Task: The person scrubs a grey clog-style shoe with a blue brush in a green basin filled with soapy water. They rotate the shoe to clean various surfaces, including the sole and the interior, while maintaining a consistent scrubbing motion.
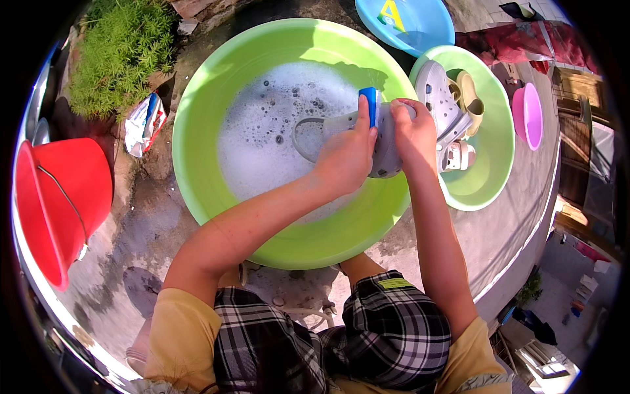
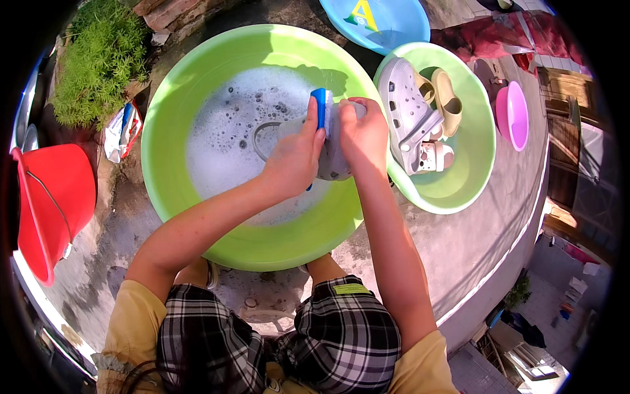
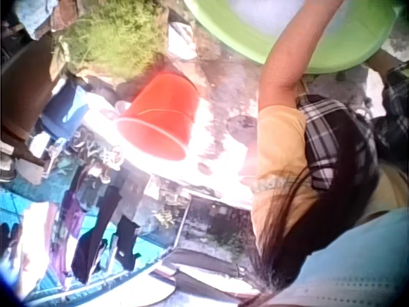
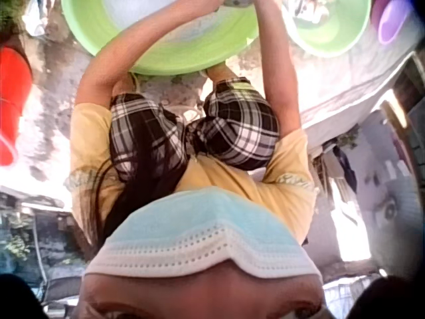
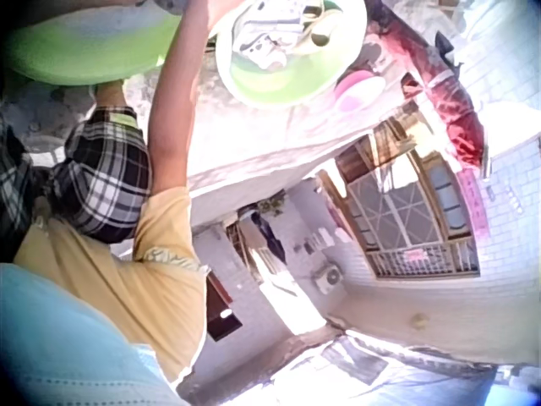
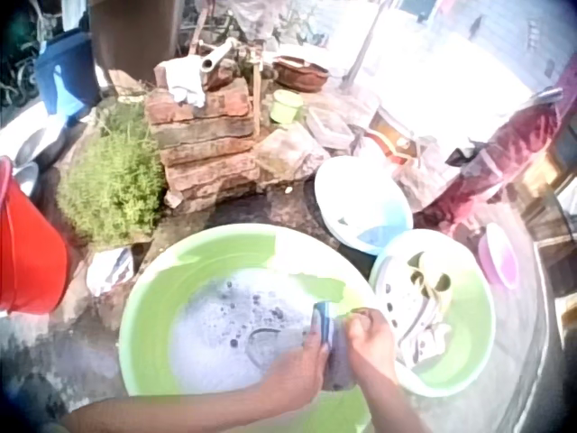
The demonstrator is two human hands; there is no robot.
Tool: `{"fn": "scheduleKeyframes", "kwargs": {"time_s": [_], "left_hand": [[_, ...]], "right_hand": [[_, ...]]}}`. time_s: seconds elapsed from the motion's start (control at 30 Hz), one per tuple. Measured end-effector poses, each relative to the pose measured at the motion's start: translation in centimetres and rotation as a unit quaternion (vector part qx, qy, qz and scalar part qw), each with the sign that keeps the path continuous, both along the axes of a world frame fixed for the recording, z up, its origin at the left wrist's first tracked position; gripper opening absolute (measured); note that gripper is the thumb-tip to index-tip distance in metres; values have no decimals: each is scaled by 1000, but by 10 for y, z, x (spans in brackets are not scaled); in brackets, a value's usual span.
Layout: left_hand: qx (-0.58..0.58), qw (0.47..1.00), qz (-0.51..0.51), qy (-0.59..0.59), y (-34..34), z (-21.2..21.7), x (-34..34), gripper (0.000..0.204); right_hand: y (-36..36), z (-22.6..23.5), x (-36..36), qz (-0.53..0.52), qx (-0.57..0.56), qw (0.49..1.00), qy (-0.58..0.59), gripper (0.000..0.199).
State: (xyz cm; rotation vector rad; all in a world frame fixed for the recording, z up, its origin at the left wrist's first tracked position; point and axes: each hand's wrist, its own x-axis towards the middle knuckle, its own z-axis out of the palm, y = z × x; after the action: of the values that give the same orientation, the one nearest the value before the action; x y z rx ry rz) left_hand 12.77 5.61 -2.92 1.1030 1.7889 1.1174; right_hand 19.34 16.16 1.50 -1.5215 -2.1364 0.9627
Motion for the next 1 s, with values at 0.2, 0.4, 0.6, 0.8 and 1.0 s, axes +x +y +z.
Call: {"fn": "scheduleKeyframes", "kwargs": {"time_s": [0.2,0.4,0.6,0.8,1.0], "left_hand": [[-17,995,-79,-65,-51,4,42,59],[-27,999,-10,-16,-14,-4,17,61],[-6,1000,-20,19,-10,-3,13,64],[-44,994,-99,16,-36,0,43,64],[-52,994,-49,86,-6,-4,30,66]], "right_hand": [[7,-2,4,6,7,1000,0,36],[10,-1,5,-2,-19,1000,8,36],[14,-4,6,-36,-74,996,29,38],[22,-6,16,-39,-73,996,42,37],[23,-7,19,-36,-111,990,85,38]]}}
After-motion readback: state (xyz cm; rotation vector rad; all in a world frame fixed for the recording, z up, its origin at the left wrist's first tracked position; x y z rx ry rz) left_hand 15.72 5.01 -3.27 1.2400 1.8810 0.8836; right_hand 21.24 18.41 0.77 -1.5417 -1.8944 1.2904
